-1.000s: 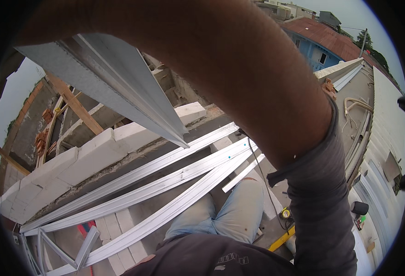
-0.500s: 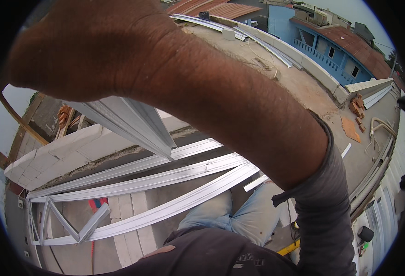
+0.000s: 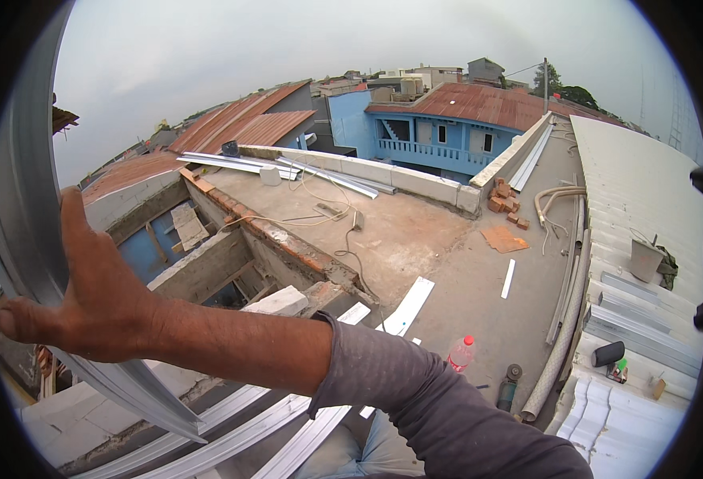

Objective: The person measures and cuts long white metal profiles on a rooftop using a tape measure, marker, and angle grinder. They repeatedly measure, mark, and cut the profiles, then stack the cut pieces.

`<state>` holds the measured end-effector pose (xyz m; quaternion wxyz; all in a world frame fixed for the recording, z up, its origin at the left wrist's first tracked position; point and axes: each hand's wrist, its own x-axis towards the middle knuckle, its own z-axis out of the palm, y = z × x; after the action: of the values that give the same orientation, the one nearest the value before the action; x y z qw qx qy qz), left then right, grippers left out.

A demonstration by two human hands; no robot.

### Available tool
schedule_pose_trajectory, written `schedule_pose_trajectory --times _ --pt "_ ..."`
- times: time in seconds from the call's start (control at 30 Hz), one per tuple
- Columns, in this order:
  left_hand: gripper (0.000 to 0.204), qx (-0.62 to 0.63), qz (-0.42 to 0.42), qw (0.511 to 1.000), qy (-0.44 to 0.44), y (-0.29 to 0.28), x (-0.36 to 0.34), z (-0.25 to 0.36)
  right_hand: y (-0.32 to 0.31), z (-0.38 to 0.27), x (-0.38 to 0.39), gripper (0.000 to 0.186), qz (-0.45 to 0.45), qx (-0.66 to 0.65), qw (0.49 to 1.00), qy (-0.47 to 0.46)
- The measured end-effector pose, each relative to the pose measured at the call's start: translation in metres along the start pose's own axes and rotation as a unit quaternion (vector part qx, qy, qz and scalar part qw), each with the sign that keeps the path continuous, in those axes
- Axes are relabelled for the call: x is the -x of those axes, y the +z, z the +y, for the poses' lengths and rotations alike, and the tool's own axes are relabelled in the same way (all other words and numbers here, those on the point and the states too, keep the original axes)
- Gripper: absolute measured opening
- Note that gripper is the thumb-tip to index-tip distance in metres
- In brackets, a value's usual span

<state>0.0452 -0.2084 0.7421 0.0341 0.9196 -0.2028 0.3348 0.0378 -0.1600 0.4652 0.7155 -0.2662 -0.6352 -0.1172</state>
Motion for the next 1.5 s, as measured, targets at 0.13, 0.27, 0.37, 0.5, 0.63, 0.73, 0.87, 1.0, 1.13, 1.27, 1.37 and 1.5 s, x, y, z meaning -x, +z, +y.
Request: schedule_pose_trajectory --times 0.13,0.27,0.37,0.5,0.63,0.73,0.87,1.0,1.13,1.27,1.37,1.5 --pt "0.071 0.019 0.057 0.998 0.009 -0.054 -0.03 0.031 -0.05 -0.01 -0.029 0.118 -0.114 -0.105 0.983 0.098" --pt "0.071 0.063 0.071 0.995 -0.007 -0.085 -0.041 0.046 -0.154 -0.062 -0.082 0.122 -0.074 -0.127 0.976 0.16" --pt "0.076 0.157 0.068 0.985 0.008 -0.07 -0.036 0.038 -0.228 -0.141 -0.156 0.131 0.094 -0.017 0.995 0.037" --pt "0.086 0.261 -0.038 0.959 -0.104 -0.027 0.012 0.024 -0.242 -0.23 -0.231 0.137 0.102 0.043 0.994 -0.013" --pt "0.1 0.25 -0.058 0.963 -0.084 0.024 0.064 0.021 -0.224 -0.248 -0.244 0.104 0.353 0.141 0.924 0.037" --pt "0.106 0.258 -0.082 0.96 -0.073 0.049 0.082 0.013 -0.231 -0.227 -0.203 0.084 0.379 0.06 0.922 0.054" --pt "0.112 0.267 -0.143 0.951 -0.068 0.083 0.107 -0.002 -0.233 -0.189 -0.137 0.071 0.432 0.032 0.895 0.107" --pt "0.106 0.243 -0.238 0.929 -0.146 0.107 0.143 -0.008 -0.228 -0.157 -0.077 0.087 0.431 -0.001 0.892 0.136" --pt "0.093 0.355 -0.214 0.894 -0.17 0.118 0.197 -0.019 -0.258 -0.114 -0.024 0.108 0.362 0.036 0.929 0.071" --pt "0.097 0.394 -0.228 0.856 -0.247 0.103 0.312 -0.054 -0.385 -0.155 -0.012 0.111 0.334 -0.051 0.938 0.081" --pt "0.098 0.36 -0.272 0.886 -0.102 0.104 0.412 -0.086 -0.477 -0.172 0.054 0.096 0.311 -0.191 0.927 0.086" --pt "0.112 0.375 -0.384 0.772 -0.34 0.104 0.548 -0.094 -0.505 -0.136 0.203 0.072 0.43 -0.216 0.838 0.256"
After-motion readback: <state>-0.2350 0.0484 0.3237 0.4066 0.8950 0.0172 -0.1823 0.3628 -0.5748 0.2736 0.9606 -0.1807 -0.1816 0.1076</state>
